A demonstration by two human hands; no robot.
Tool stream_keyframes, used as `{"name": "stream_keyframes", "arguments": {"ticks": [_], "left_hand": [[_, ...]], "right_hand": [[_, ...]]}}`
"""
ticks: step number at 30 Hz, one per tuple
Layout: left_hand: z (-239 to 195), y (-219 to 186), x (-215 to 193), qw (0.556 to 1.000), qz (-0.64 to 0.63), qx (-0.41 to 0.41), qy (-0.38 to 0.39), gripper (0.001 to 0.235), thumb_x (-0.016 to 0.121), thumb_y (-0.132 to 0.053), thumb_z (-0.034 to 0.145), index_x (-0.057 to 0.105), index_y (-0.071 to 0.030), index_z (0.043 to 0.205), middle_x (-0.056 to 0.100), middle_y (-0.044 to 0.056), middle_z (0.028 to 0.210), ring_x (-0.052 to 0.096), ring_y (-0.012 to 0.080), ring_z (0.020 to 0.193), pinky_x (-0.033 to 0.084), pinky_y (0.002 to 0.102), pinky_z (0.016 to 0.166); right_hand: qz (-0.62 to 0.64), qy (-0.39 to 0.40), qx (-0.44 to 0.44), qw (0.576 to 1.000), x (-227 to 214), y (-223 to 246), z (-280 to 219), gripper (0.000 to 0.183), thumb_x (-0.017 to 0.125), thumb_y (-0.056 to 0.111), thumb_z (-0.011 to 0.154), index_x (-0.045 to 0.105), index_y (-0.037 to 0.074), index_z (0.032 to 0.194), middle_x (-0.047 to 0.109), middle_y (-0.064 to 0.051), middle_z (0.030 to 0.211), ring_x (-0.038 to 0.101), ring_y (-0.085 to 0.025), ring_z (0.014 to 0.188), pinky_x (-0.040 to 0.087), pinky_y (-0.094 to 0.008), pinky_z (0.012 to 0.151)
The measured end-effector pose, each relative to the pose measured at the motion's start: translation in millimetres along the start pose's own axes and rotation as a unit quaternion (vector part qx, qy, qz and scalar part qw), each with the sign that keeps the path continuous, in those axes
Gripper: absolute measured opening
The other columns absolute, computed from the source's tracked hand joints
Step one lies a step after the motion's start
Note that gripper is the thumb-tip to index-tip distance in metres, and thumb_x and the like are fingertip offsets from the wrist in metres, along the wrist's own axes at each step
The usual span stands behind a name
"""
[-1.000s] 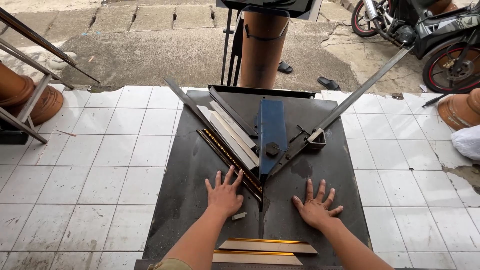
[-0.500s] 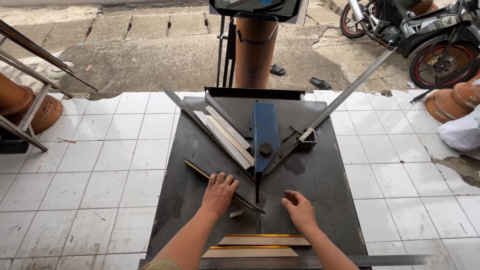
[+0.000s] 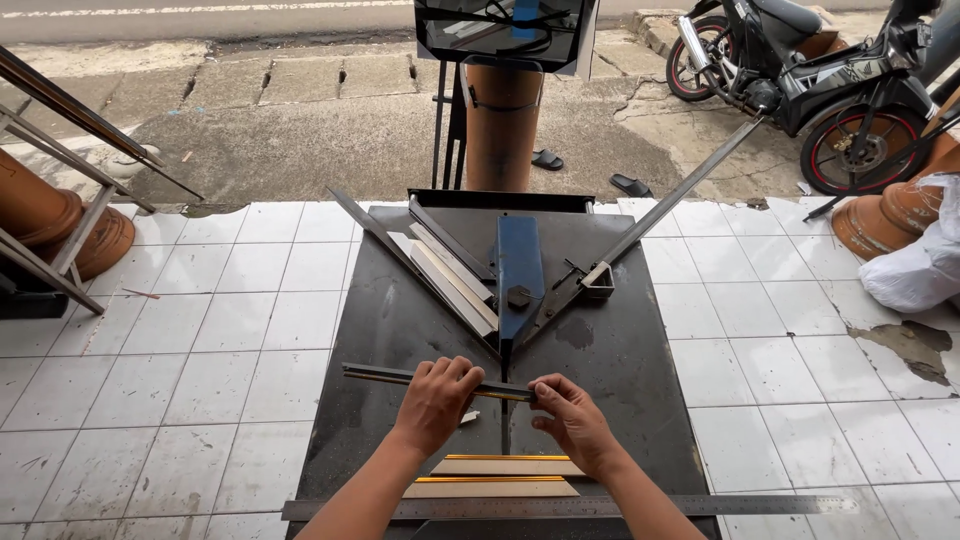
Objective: Measuring and cutting decorative frame molding pieces using a miter cutter to prepare for frame assembly.
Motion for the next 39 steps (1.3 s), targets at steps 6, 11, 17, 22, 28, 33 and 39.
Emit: {"name": "stream_keyframes", "arguments": {"ticks": [6, 11, 17, 22, 28, 33, 39], "left_hand": [[-7, -30, 13, 0.964, -0.145, -0.115, 0.191, 0.023, 0.064, -0.016, 0.107, 0.041, -0.016, 0.112, 0.057, 0.007, 0.089, 0.06, 0.0372, 0.059, 0.05, 0.052, 0.051], [-14, -44, -30, 0.894, -0.253, -0.338, 0.15, 0.031, 0.057, -0.036, 0.109, 0.042, -0.017, 0.129, 0.066, 0.013, 0.094, 0.064, 0.042, 0.081, 0.051, 0.056, 0.073], [-86, -22, -39, 0.574, -0.484, -0.644, -0.147, 0.076, 0.025, -0.073, 0.105, 0.06, -0.014, 0.138, 0.062, 0.009, 0.133, 0.063, 0.0289, 0.125, 0.049, 0.048, 0.106], [-162, -32, 0, 0.34, -0.559, -0.673, -0.345, 0.042, 0.045, -0.055, 0.117, 0.049, -0.013, 0.121, 0.07, 0.01, 0.108, 0.066, 0.0236, 0.093, 0.056, 0.043, 0.086], [-196, -54, 22, 0.227, -0.568, -0.65, -0.451, 0.043, 0.052, -0.054, 0.118, 0.041, -0.013, 0.116, 0.063, 0.015, 0.103, 0.067, 0.0267, 0.084, 0.06, 0.044, 0.076], [-193, -48, 33, 0.242, -0.58, -0.655, -0.42, 0.04, 0.051, -0.053, 0.118, 0.047, -0.013, 0.122, 0.073, 0.018, 0.104, 0.065, 0.0275, 0.08, 0.059, 0.044, 0.069], [-151, -29, 28, 0.266, -0.639, -0.609, -0.387, 0.038, 0.053, -0.045, 0.12, 0.068, -0.011, 0.126, 0.066, 0.01, 0.099, 0.064, 0.0272, 0.084, 0.058, 0.047, 0.077]], "right_hand": [[0.038, -0.087, 0.029, 0.995, 12, 28, -21, 0.026, 0.054, 0.033, 0.121, 0.062, 0.015, 0.105, 0.074, -0.008, 0.114, 0.071, -0.027, 0.093, 0.056, -0.04, 0.067], [-0.006, -0.208, 0.036, 0.977, -27, 4, -16, 0.042, 0.051, 0.049, 0.121, 0.059, 0.016, 0.097, 0.073, -0.008, 0.111, 0.07, -0.027, 0.094, 0.064, -0.043, 0.087], [-0.697, 0.066, -0.04, 0.713, -1, -48, -44, 0.01, 0.078, 0.036, 0.105, 0.077, 0.026, 0.107, 0.081, 0.004, 0.106, 0.073, -0.022, 0.103, 0.062, -0.043, 0.085], [-0.827, 0.133, -0.115, 0.534, -19, -88, -40, 0.02, 0.072, 0.04, 0.108, 0.078, 0.033, 0.126, 0.076, 0.008, 0.125, 0.064, -0.026, 0.109, 0.054, -0.047, 0.082], [-0.82, 0.11, -0.174, 0.534, -16, -74, -32, 0.023, 0.079, 0.038, 0.103, 0.076, 0.033, 0.126, 0.072, 0.008, 0.14, 0.063, -0.026, 0.119, 0.048, -0.049, 0.086], [-0.814, 0.101, 0.062, 0.568, -37, -76, -11, 0.036, 0.076, 0.041, 0.105, 0.072, 0.04, 0.141, 0.068, 0.007, 0.12, 0.067, -0.018, 0.119, 0.054, -0.048, 0.1], [-0.698, 0.049, 0.012, 0.714, -21, -21, 5, 0.031, 0.067, 0.052, 0.109, 0.083, 0.027, 0.117, 0.064, 0.001, 0.112, 0.062, -0.018, 0.103, 0.052, -0.039, 0.089]]}}
Point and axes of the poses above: each hand's wrist, its own z-axis towards the middle knuckle, its own x-axis out of the palm, y = z × x, the point moved 8 cm from there along z, towards the middle knuckle
